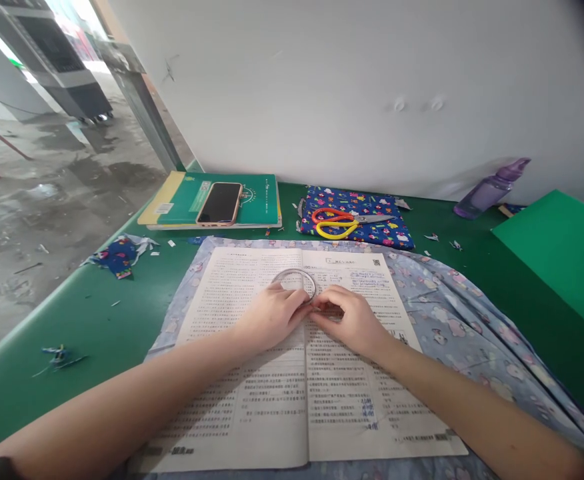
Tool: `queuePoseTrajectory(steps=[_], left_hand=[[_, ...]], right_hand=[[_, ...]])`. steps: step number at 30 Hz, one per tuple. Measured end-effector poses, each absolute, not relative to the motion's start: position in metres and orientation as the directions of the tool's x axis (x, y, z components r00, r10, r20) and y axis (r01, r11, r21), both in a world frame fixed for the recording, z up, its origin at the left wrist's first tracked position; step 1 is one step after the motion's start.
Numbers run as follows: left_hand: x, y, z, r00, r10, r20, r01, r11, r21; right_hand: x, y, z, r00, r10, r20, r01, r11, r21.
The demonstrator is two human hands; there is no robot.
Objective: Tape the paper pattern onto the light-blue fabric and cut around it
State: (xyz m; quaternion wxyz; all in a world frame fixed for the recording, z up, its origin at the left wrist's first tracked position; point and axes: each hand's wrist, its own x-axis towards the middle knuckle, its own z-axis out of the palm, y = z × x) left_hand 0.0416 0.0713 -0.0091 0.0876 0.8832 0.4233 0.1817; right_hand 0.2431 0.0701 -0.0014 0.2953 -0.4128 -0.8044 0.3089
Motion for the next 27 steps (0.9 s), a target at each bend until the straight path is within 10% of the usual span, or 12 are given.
queuePoseTrajectory(steps=[27], left_hand=[[0.0424,0.0644,-0.0041,0.617,0.628,0.475,0.644,-0.749,0.155]], right_hand=[[0.2436,0.0691,-0.0071,-0.643,0.571,0.511,0.463,0.821,-0.334]])
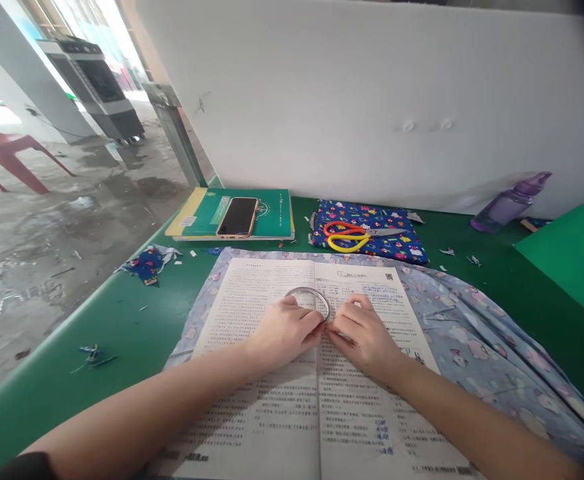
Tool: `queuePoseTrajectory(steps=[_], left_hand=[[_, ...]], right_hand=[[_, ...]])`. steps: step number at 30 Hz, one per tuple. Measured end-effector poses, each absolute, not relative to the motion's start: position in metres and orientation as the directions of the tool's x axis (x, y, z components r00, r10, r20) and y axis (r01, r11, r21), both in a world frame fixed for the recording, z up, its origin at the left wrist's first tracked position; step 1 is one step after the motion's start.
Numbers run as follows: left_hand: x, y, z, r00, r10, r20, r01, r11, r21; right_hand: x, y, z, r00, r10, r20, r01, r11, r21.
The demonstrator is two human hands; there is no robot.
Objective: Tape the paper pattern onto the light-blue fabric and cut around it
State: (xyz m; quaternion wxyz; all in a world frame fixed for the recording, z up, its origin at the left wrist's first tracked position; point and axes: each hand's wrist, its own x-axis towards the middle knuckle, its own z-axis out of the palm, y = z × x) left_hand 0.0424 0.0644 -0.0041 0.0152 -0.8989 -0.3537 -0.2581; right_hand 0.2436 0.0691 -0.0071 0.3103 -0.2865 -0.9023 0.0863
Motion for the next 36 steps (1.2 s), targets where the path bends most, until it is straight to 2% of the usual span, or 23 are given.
queuePoseTrajectory(steps=[7,11,18,24,31,36], left_hand=[[0.042,0.061,-0.005,0.579,0.654,0.486,0.652,-0.73,0.205],[0.042,0.06,-0.005,0.545,0.69,0.476,0.672,-0.699,0.244],[0.041,0.063,-0.008,0.554,0.655,0.515,0.627,-0.734,0.26],[0.039,0.063,-0.006,0.575,0.621,0.533,0.603,-0.762,0.237],[0.038,0.065,0.0,0.614,0.536,0.579,0.618,-0.783,0.07],[0.018,0.081,0.016,0.461,0.633,0.622,0.761,-0.642,0.09]], right_hand=[[0.246,0.067,-0.006,-0.661,0.51,0.551,0.436,0.858,-0.272],[0.247,0.064,-0.003,-0.698,0.461,0.547,0.433,0.881,-0.19],[0.247,0.064,-0.001,-0.705,0.453,0.545,0.454,0.879,-0.144],[0.25,0.067,0.0,-0.757,0.4,0.517,0.411,0.906,-0.1],[0.254,0.069,0.0,-0.762,0.36,0.538,0.379,0.922,-0.081],[0.254,0.069,-0.001,-0.802,0.32,0.504,0.353,0.935,-0.033]])
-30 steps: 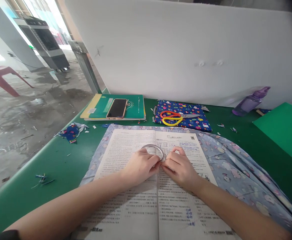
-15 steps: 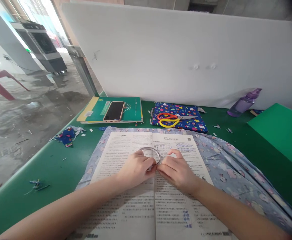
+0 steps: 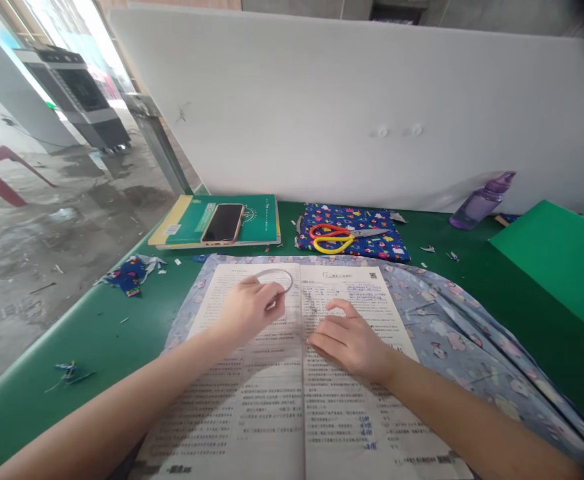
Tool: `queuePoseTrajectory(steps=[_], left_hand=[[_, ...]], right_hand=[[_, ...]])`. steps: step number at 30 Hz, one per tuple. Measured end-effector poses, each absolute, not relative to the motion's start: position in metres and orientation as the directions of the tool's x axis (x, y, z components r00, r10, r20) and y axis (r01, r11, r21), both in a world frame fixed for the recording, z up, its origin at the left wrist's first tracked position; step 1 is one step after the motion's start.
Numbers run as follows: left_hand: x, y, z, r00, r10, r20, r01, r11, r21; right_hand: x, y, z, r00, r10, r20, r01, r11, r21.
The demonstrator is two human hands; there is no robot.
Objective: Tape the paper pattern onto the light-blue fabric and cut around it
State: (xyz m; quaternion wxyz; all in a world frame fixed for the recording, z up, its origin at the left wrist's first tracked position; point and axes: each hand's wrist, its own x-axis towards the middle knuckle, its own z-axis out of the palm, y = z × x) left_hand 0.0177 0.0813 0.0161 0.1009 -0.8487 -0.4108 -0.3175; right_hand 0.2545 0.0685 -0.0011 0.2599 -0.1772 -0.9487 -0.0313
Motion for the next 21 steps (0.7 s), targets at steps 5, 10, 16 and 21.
queuePoseTrajectory(steps=[5,10,16,21], left_hand=[[0.005,0.098,0.04,0.391,0.705,0.591,0.826,-0.552,0.112],[0.006,0.144,0.062,0.383,0.743,0.549,0.861,-0.503,0.081],[0.004,0.204,0.051,0.405,0.751,0.522,0.89,-0.454,-0.037],[0.011,0.186,0.021,0.428,0.793,0.434,0.89,-0.454,-0.048]], right_hand=[[0.251,0.075,-0.005,-0.731,0.436,0.525,0.396,0.898,-0.193],[0.252,0.081,-0.006,-0.644,0.544,0.537,0.41,0.839,-0.359],[0.254,0.08,-0.007,-0.64,0.562,0.525,0.415,0.827,-0.38],[0.253,0.079,-0.005,-0.643,0.577,0.504,0.432,0.816,-0.384]])
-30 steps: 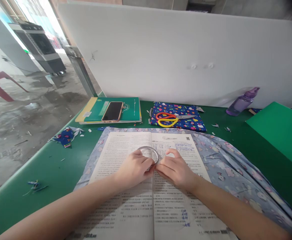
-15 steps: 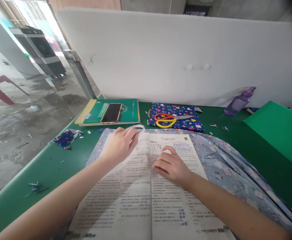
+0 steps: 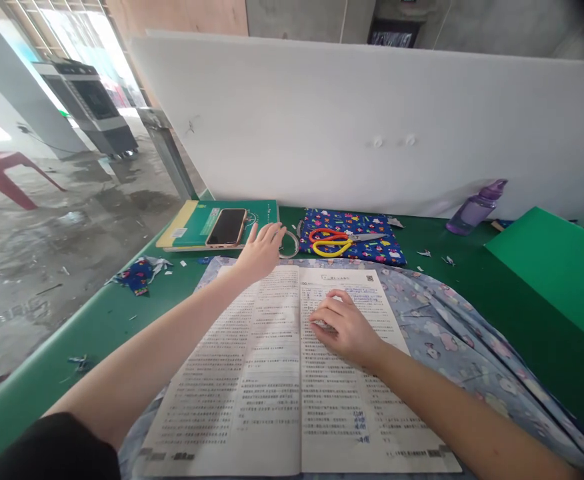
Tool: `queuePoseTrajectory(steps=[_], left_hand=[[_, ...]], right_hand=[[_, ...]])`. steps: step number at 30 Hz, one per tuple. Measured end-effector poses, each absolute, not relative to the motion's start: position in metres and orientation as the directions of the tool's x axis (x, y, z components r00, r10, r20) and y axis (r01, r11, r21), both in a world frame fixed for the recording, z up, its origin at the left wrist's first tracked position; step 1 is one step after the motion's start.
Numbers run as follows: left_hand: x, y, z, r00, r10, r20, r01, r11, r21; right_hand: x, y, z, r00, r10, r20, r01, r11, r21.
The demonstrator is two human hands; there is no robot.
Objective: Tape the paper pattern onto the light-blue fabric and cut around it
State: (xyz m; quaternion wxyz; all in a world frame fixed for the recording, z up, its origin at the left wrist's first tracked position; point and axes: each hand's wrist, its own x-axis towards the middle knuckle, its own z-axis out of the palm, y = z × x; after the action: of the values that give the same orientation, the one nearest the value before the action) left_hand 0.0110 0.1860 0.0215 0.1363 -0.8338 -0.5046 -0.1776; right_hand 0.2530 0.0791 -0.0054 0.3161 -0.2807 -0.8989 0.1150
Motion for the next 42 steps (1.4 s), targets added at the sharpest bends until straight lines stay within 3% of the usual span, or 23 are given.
queuePoseTrajectory(steps=[7,13,27,31,37,42], left_hand=[[0.01,0.139,0.006,0.479,0.79,0.383,0.854,-0.521,0.008],[0.004,0.146,-0.009,0.382,0.865,0.326,0.91,-0.413,0.029],[0.025,0.167,-0.013,0.271,0.877,0.396,0.95,-0.31,0.037],[0.029,0.147,-0.003,0.26,0.88,0.398,0.932,-0.337,0.136],[0.044,0.09,0.007,0.417,0.805,0.421,0.706,-0.579,0.408],[0.051,0.073,-0.002,0.415,0.772,0.481,0.618,-0.627,0.474]], right_hand=[[0.252,0.083,-0.004,-0.641,0.596,0.483,0.44,0.801,-0.405],[0.251,0.082,-0.004,-0.654,0.602,0.457,0.443,0.796,-0.414],[0.253,0.082,-0.006,-0.691,0.562,0.455,0.383,0.818,-0.429],[0.254,0.082,-0.005,-0.633,0.604,0.484,0.372,0.786,-0.494],[0.257,0.084,-0.003,-0.518,0.725,0.454,0.399,0.675,-0.621],[0.258,0.087,-0.004,-0.505,0.748,0.43,0.363,0.636,-0.681]])
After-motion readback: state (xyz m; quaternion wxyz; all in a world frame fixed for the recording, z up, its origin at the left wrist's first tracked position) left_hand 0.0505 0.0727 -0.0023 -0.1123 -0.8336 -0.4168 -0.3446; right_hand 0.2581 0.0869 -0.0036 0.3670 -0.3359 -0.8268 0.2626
